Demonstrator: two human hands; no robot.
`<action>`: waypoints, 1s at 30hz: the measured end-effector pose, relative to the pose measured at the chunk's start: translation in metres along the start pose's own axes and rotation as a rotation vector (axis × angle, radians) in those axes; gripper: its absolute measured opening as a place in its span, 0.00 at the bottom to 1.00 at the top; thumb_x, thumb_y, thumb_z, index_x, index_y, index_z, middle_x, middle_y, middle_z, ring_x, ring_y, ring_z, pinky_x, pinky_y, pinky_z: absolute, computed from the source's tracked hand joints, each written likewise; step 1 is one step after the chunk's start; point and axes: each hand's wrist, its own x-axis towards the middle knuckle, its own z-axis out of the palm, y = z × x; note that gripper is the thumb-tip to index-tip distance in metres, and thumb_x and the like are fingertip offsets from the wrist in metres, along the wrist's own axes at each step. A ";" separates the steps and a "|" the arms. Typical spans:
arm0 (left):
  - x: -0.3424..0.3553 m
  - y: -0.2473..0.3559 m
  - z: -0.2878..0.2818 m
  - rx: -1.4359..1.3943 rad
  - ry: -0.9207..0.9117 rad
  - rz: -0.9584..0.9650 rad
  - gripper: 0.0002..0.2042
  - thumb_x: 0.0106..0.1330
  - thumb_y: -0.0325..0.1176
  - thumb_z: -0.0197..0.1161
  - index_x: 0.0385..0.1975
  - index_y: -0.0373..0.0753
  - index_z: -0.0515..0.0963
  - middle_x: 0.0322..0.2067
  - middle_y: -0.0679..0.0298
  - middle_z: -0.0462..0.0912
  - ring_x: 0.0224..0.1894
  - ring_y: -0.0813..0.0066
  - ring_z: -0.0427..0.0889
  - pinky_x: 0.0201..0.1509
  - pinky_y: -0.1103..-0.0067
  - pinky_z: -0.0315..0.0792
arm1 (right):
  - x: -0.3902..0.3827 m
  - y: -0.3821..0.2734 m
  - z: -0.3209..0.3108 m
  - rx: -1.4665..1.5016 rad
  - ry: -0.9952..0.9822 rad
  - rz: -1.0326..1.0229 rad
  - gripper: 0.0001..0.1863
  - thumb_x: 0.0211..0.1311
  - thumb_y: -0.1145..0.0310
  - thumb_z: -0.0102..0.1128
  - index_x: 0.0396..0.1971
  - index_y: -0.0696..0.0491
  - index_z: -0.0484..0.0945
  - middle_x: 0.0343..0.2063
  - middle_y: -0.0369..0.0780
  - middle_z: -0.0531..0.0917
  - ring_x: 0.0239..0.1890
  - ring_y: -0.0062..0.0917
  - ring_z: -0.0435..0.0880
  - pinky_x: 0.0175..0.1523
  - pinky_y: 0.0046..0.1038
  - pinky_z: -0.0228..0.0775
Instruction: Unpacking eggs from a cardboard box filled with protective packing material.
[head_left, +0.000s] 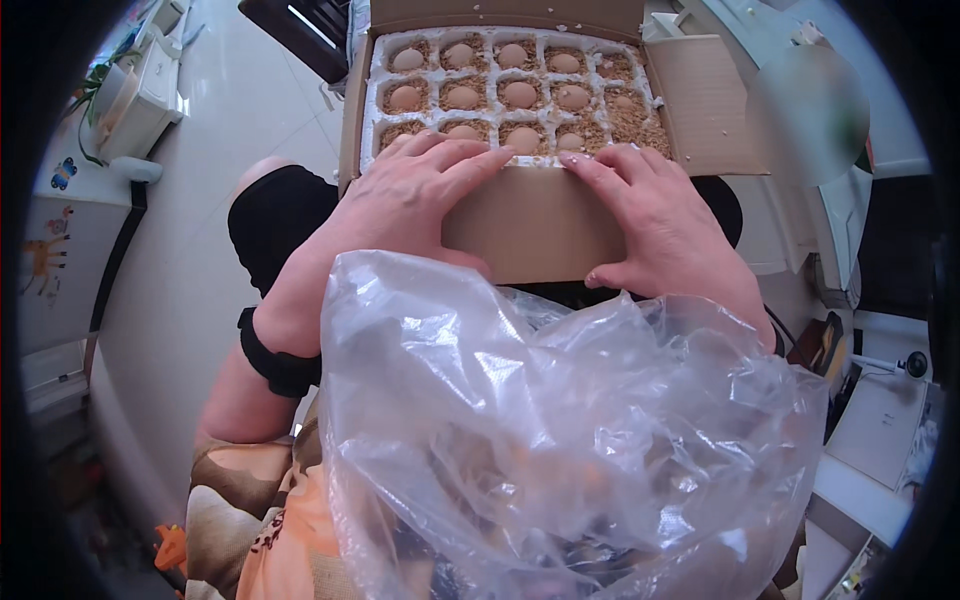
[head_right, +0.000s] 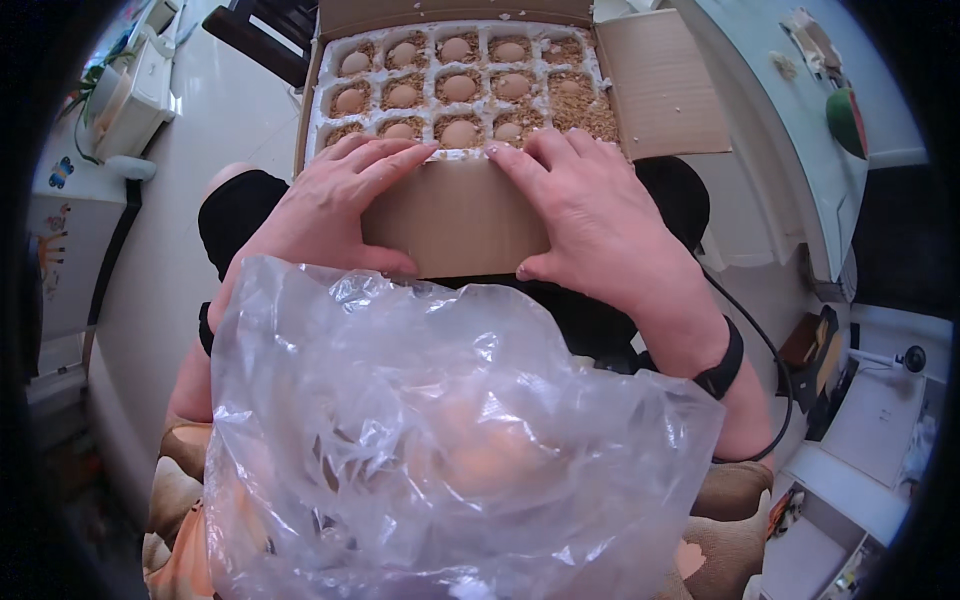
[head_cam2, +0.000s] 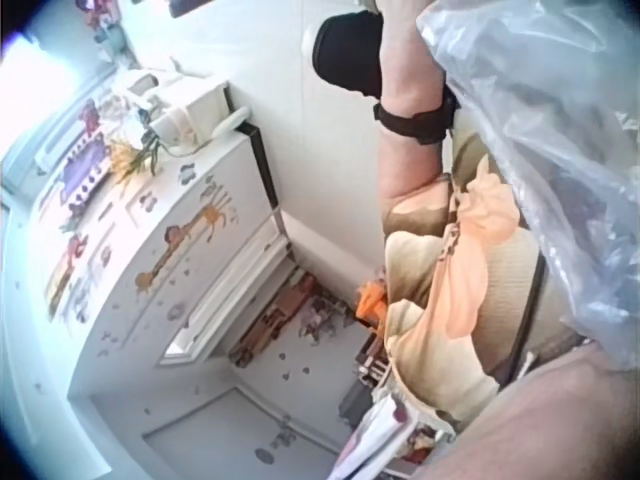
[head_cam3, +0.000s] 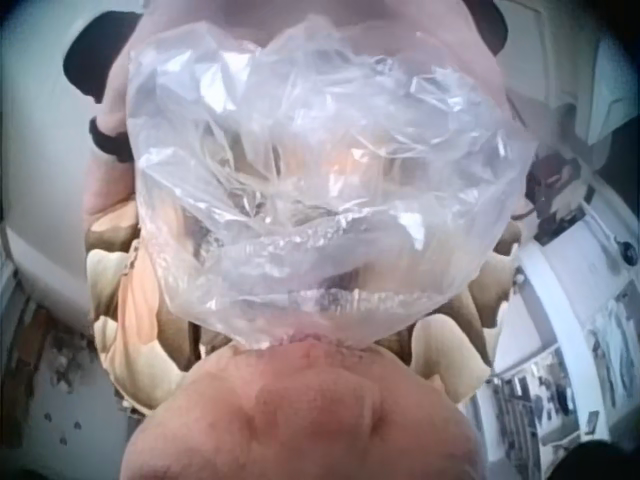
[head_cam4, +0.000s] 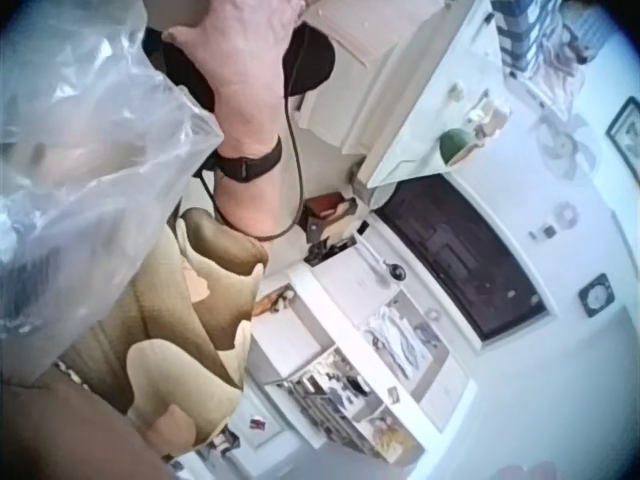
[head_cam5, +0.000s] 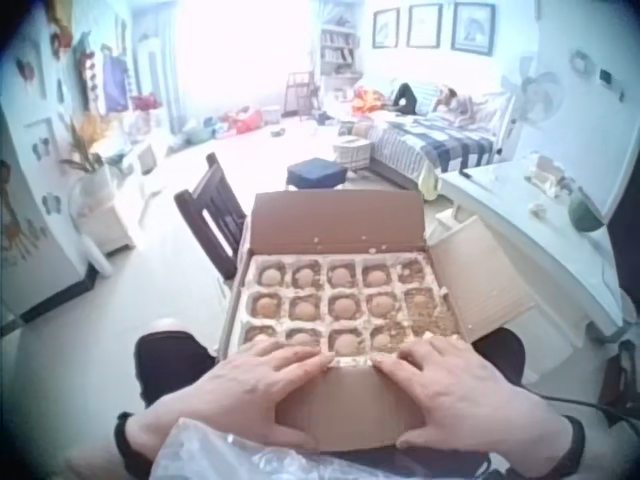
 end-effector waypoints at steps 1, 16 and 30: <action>0.001 0.001 0.000 0.000 0.002 0.005 0.46 0.38 0.40 0.79 0.64 0.40 0.68 0.61 0.56 0.71 0.61 0.54 0.70 0.67 0.63 0.63 | 0.001 0.000 0.003 -0.036 0.030 -0.012 0.53 0.31 0.65 0.80 0.66 0.46 0.65 0.54 0.43 0.72 0.60 0.40 0.70 0.67 0.39 0.61; 0.006 -0.003 0.021 0.155 0.095 -0.043 0.39 0.40 0.32 0.77 0.60 0.43 0.71 0.53 0.59 0.74 0.58 0.56 0.71 0.64 0.64 0.65 | 0.005 0.023 0.053 -0.150 0.483 -0.208 0.46 0.33 0.65 0.77 0.62 0.44 0.70 0.47 0.37 0.72 0.52 0.33 0.72 0.58 0.37 0.64; 0.017 -0.010 0.008 0.087 0.042 -0.013 0.31 0.43 0.28 0.74 0.54 0.45 0.76 0.44 0.62 0.76 0.50 0.59 0.76 0.56 0.65 0.70 | 0.047 0.054 0.014 0.505 0.344 -0.142 0.14 0.48 0.70 0.72 0.38 0.51 0.82 0.31 0.39 0.81 0.35 0.33 0.81 0.42 0.36 0.74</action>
